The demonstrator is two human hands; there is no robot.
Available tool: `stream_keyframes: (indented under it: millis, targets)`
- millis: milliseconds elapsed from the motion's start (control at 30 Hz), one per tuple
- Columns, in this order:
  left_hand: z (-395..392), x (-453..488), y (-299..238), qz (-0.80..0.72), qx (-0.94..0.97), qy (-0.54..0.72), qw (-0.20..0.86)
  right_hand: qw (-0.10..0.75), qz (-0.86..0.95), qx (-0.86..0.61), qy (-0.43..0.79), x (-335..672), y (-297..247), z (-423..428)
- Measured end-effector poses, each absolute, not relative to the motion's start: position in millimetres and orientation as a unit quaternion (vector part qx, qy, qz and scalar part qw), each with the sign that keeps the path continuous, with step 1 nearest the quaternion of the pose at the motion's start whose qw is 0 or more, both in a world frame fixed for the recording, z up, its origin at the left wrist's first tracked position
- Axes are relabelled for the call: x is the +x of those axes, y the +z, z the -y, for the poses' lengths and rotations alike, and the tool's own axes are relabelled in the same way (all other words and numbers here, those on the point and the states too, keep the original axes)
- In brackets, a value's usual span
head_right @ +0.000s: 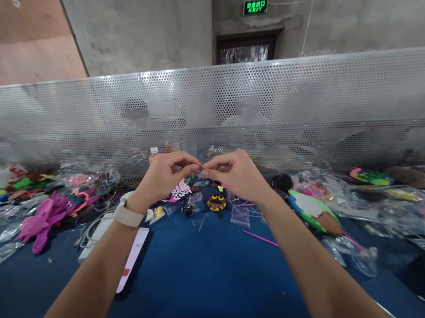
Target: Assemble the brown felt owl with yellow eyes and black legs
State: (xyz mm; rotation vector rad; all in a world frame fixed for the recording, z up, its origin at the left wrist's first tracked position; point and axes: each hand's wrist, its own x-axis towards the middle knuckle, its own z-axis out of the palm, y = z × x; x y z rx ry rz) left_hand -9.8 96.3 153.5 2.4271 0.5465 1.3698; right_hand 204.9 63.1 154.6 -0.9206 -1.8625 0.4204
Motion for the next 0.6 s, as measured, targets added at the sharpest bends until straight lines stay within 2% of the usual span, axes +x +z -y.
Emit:
stream_keyframes:
  millis: [67,133,433,600]
  targets:
    - [-96.5,-10.1,153.4,-0.184,0.860,0.469,0.078,0.483,0.761,-0.375,0.217,207.1,157.0,-62.2]
    - [-97.5,-9.3,152.2,-0.185,0.864,0.463,0.069,0.482,0.760,-0.368,0.233,207.4,157.8,-61.3]
    - [-92.1,-17.8,160.7,-0.149,0.845,0.424,0.289,0.494,0.796,-0.324,0.131,196.0,163.3,-42.7]
    - [-84.9,-39.7,171.2,-0.126,0.866,0.338,0.346,0.475,0.819,-0.272,0.170,182.8,162.4,-33.4]
